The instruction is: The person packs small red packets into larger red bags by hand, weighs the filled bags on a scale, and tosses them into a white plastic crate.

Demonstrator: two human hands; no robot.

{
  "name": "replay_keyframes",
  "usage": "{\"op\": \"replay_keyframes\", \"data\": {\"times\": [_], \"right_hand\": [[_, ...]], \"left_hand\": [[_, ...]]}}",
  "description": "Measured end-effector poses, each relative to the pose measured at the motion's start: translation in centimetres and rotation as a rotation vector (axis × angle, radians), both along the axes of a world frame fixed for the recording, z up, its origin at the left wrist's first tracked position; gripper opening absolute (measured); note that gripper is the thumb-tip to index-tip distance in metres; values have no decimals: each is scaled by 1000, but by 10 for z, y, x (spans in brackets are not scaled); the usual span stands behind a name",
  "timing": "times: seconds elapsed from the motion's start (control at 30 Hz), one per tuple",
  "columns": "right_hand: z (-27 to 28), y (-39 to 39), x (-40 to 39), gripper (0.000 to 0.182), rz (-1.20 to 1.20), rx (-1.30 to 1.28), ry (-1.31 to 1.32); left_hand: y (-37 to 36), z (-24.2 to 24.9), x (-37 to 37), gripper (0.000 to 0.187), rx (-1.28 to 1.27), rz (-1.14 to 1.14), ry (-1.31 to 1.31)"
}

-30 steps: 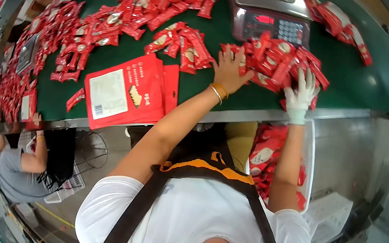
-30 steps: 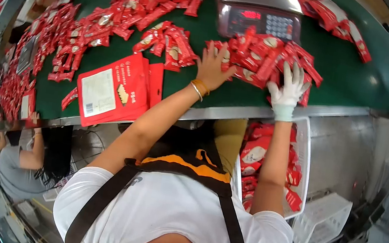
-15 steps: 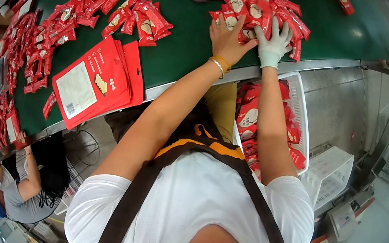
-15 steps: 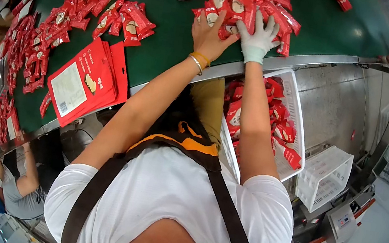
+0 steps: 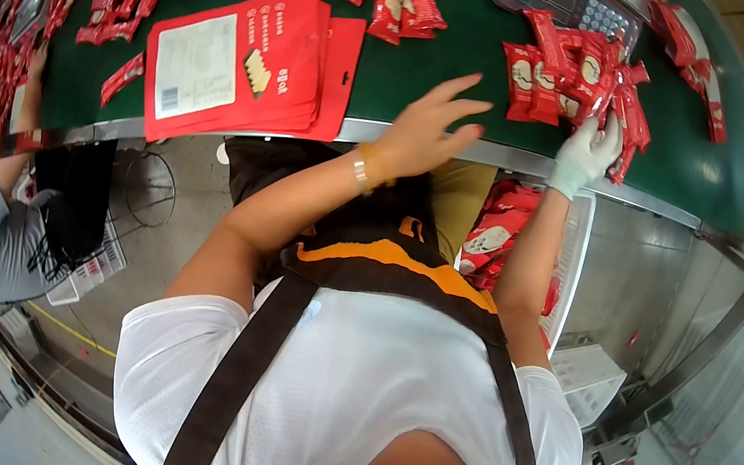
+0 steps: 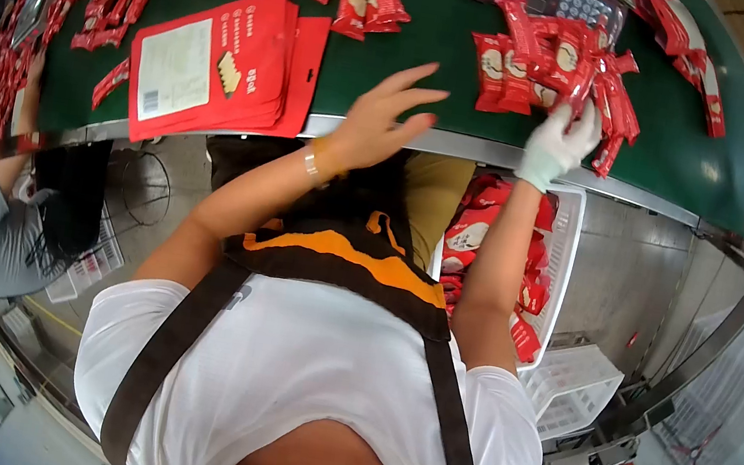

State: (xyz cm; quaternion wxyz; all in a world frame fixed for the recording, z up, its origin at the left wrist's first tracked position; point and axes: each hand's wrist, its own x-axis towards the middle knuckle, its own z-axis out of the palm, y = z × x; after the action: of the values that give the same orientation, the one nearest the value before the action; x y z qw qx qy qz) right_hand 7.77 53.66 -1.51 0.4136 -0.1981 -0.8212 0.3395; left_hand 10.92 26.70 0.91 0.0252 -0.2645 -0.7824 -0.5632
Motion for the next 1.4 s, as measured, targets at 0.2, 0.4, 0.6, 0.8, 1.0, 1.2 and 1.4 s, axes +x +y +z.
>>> {"op": "replay_keyframes", "data": {"times": [0.2,0.4,0.6,0.8,1.0,1.2,1.4], "right_hand": [[26,-167,-69,78,585,286,-171],[4,-254,-129,79,543,543,-693],[3,-169,-111,72,915,724,-634],[0,-149,-89,58,965,397,-587],[30,-159,-66,41,798,281,-197],[-19,-165,-52,58,840,665,-353],[-15,-160,-59,63,804,620,-498]], "left_hand": [[-128,-4,36,39,-514,547,208],[-163,-40,23,49,-860,746,153],[-177,-59,31,45,-993,624,213],[-178,-55,26,47,-1060,538,155],[-185,-67,18,41,-975,579,162],[-179,-3,-36,37,-964,480,-292],[-170,-15,-84,36,-1071,557,-329]]}}
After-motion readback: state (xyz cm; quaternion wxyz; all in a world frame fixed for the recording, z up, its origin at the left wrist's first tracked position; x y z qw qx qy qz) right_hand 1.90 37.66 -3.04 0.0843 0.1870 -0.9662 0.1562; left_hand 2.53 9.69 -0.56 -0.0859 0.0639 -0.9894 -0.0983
